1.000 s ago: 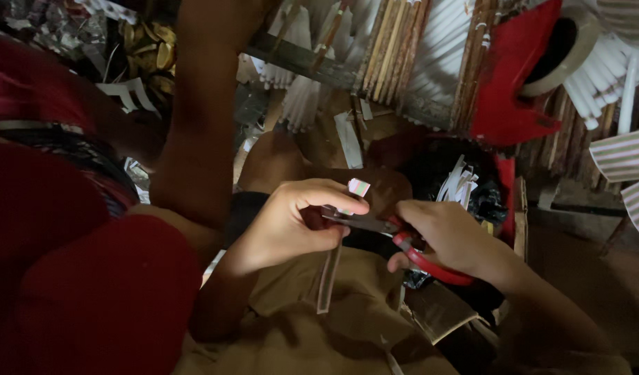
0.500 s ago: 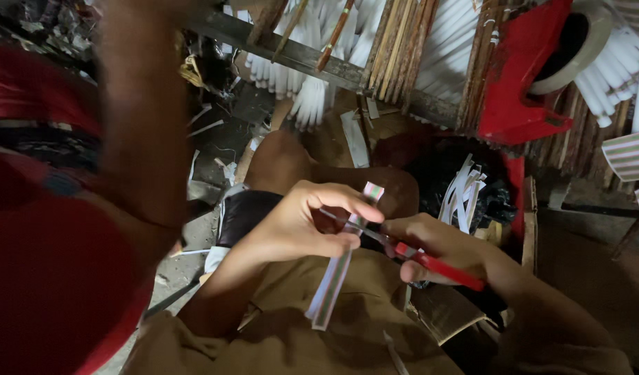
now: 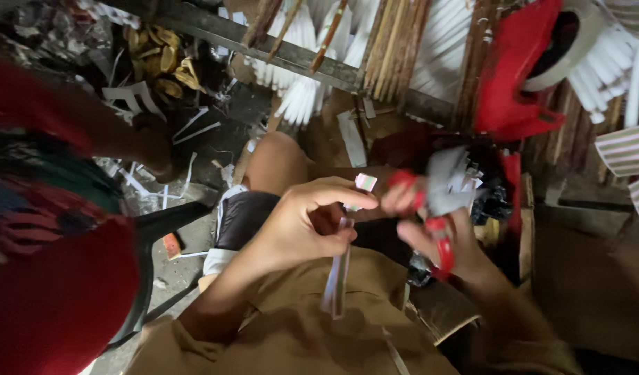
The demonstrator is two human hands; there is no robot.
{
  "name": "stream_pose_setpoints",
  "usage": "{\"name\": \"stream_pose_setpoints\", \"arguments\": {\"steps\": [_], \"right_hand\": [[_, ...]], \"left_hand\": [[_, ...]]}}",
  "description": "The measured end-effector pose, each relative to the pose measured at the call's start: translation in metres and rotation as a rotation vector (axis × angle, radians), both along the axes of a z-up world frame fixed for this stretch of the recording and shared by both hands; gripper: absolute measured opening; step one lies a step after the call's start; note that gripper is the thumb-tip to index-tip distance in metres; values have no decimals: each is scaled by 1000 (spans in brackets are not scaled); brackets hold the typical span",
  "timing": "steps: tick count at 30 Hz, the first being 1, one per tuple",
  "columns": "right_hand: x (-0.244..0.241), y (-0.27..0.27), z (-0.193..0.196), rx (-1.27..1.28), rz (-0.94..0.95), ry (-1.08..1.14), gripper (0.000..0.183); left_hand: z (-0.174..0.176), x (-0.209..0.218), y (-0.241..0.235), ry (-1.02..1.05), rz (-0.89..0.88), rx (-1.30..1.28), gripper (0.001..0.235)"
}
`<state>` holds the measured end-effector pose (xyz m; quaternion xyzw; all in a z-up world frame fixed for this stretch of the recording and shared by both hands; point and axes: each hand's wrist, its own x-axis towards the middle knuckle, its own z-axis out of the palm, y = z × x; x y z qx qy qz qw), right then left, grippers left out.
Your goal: The person cuts strips of paper and attaches them to a wooden frame using a rubber band. They then arrange the strips on the frame to form a fan shape.
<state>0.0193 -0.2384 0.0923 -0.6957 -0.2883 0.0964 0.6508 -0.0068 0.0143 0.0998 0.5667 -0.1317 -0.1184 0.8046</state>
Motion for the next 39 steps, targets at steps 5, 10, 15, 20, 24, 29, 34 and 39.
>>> {"name": "stream_pose_setpoints", "arguments": {"steps": [5, 10, 15, 20, 24, 29, 34, 39], "right_hand": [[2, 34, -9, 190, -330, 113, 26], [-5, 72, -16, 260, -516, 267, 23], [-4, 67, -20, 247, -602, 232, 25], [-8, 78, -31, 226, -508, 341, 27], [-4, 89, -34, 251, -524, 316, 26], [0, 93, -41, 315, -558, 272, 26], [-4, 94, -42, 221, -568, 226, 24], [-2, 92, -35, 166, -528, 196, 23]], "left_hand": [[0, 3, -17, -185, 148, 331, 45], [-11, -6, -16, -231, 210, 464, 45], [-21, 3, -3, -135, 428, 338, 36], [-51, 7, -19, 132, 652, -11, 37], [-69, 8, -20, 172, 636, -138, 33], [-46, 5, -15, 83, 530, -67, 38], [-63, 5, -17, 142, 504, -52, 43], [-65, 8, -17, 57, 492, 48, 34]]}}
